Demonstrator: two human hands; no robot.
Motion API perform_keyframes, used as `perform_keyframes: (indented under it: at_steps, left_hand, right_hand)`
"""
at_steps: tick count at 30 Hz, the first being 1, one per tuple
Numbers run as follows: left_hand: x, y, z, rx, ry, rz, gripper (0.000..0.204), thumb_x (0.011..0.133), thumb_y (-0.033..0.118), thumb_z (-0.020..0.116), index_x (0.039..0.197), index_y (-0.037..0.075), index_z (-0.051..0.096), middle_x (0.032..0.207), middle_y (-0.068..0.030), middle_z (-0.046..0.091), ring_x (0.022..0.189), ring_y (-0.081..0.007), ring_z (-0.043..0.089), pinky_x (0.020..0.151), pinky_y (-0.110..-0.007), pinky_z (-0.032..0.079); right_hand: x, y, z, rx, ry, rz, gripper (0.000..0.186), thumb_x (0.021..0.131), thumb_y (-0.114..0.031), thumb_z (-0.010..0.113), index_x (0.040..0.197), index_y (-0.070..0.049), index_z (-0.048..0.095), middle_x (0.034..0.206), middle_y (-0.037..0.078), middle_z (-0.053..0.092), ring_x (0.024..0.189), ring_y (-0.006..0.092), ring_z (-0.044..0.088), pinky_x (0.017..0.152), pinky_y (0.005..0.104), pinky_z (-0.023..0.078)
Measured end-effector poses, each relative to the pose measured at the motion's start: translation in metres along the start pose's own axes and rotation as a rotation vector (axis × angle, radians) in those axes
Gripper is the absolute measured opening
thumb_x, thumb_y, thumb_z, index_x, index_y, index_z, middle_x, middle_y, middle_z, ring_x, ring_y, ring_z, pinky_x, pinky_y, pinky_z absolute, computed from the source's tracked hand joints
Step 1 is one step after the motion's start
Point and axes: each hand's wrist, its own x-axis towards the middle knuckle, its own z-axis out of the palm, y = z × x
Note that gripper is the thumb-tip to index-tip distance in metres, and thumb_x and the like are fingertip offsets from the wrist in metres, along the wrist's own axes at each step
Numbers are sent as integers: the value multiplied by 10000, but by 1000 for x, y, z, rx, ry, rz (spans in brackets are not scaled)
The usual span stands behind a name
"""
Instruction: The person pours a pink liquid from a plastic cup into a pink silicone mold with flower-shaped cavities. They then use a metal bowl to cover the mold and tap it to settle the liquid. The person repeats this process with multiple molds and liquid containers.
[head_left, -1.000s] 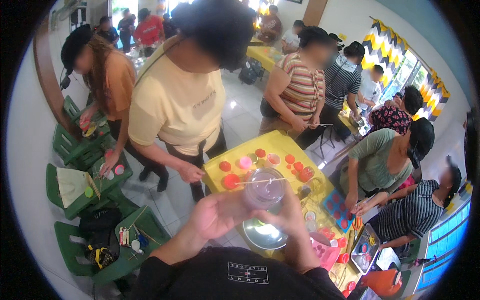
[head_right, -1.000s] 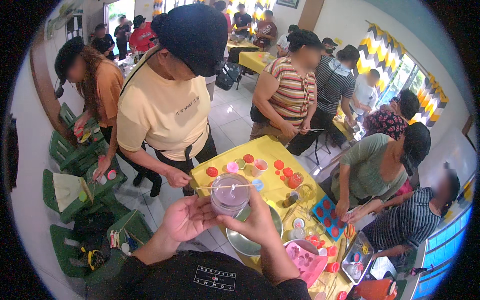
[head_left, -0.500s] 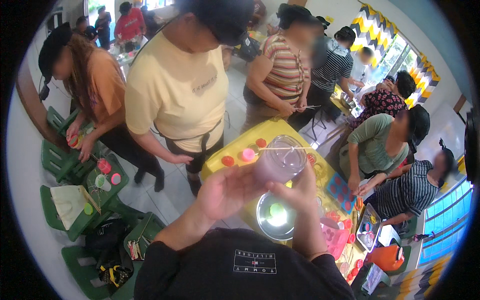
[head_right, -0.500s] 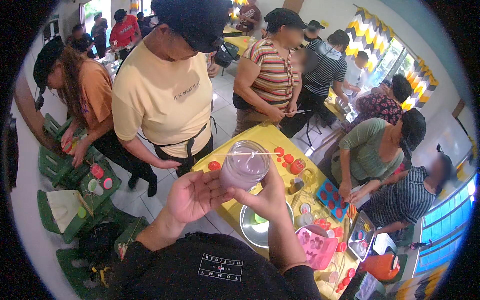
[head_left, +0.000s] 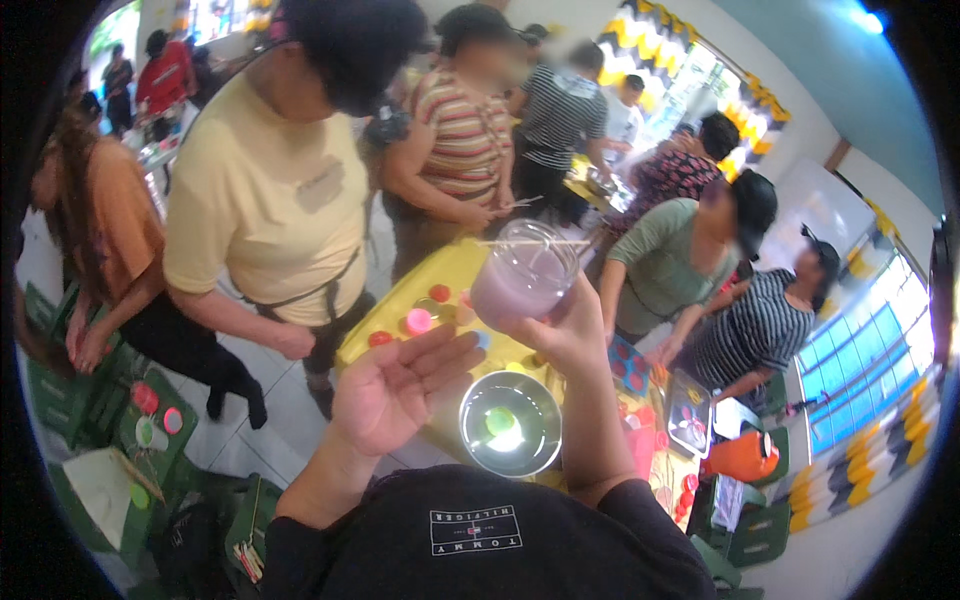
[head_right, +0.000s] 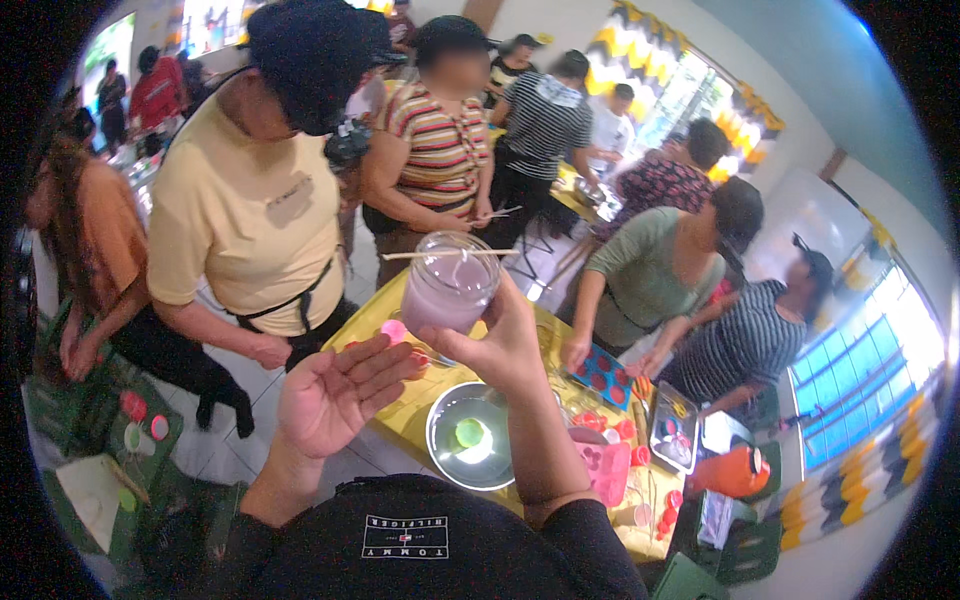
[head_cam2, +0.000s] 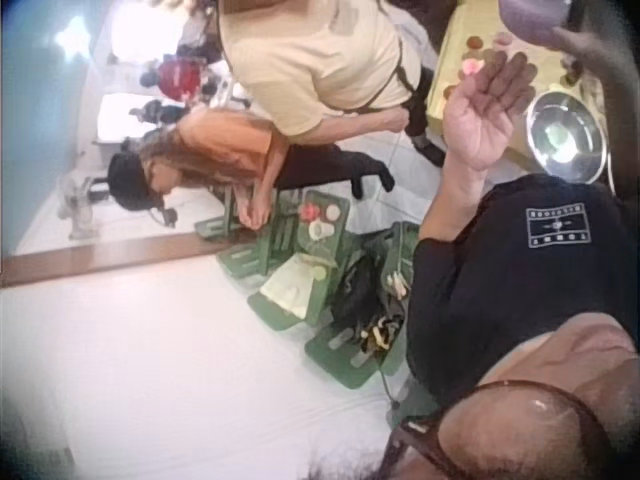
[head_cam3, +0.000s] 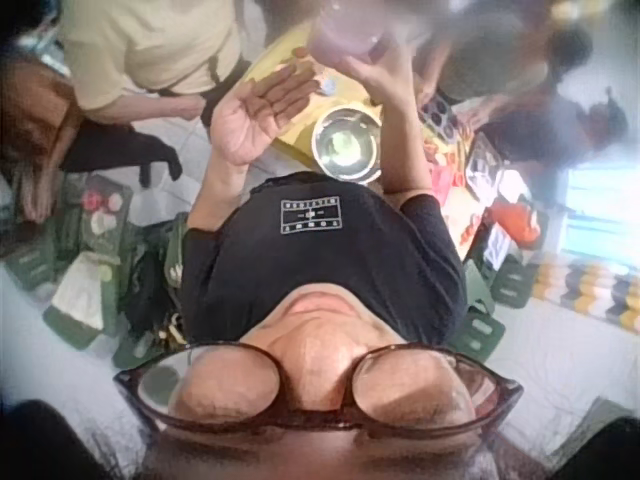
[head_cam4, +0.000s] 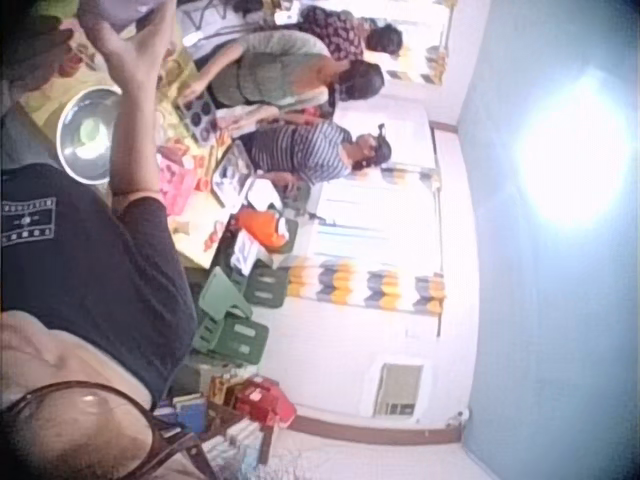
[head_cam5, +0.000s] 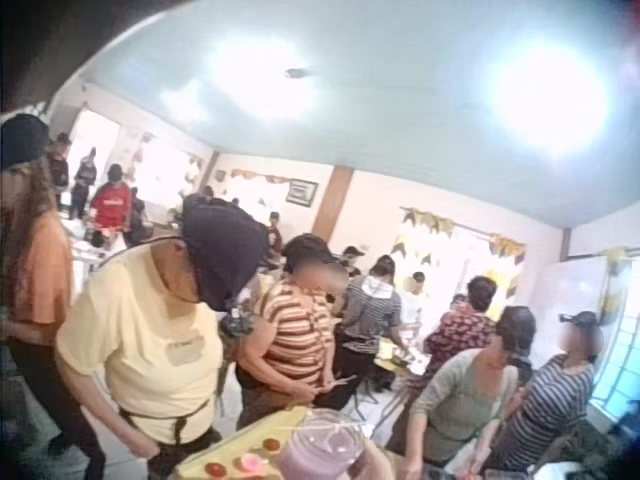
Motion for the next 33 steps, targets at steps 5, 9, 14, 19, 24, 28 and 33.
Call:
perform_keyframes:
  at_steps: [5,9,14,19,24,28,33]
  left_hand:
    - [20,-11,-4,-43,13,-42,526,928,273,270,1304,-90,326,1374,-278,289,1296,-385,276,1081,-447,237]
    - [36,-21,-4,-86,-12,-123,531,926,254,276,1330,-91,260,1387,-293,242,1314,-400,210,1085,-456,226]
    - [50,-29,-4,-136,-24,-230,502,920,234,299,1307,-85,323,1367,-264,313,1288,-385,290,1074,-457,255]
    - [72,-39,0,-69,-120,-309,493,925,209,339,1331,-65,282,1398,-248,266,1312,-356,253,1085,-438,230]
    - [97,-32,1,-48,-228,-182,507,934,229,362,1345,-50,260,1417,-227,240,1322,-321,246,1082,-408,234]
    - [122,-36,-2,-82,-277,-212,552,940,313,357,1353,-36,246,1434,-203,214,1328,-289,240,1076,-399,230]
    - [149,-62,24,-276,-247,-308,640,916,470,346,1278,-57,345,1319,-225,380,1242,-298,363,1051,-391,269]
  right_hand:
    - [8,-27,-53,-78,61,-68,774,629,-269,814,1213,39,411,1106,101,555,1008,170,553,890,311,434]
    - [12,-62,-94,-138,191,-49,659,662,-170,773,1184,42,432,1071,106,569,979,161,565,855,299,456]
    - [2,-85,-140,-457,433,-42,520,680,-174,724,1097,41,499,1001,100,596,895,145,579,804,278,464]
    - [-33,-80,-171,-434,491,-48,596,686,-231,726,1155,41,478,1022,98,589,900,157,576,794,288,460]
    - [-51,-63,-154,-435,537,12,591,694,-194,730,1163,50,465,1046,111,577,932,172,571,819,298,449]
    - [-43,-49,-137,-413,510,56,629,684,-293,711,1153,48,466,1003,97,578,911,164,568,812,300,442]
    - [-28,-51,-127,-332,441,100,534,678,-147,705,1123,46,481,1005,103,590,907,165,577,810,294,456]
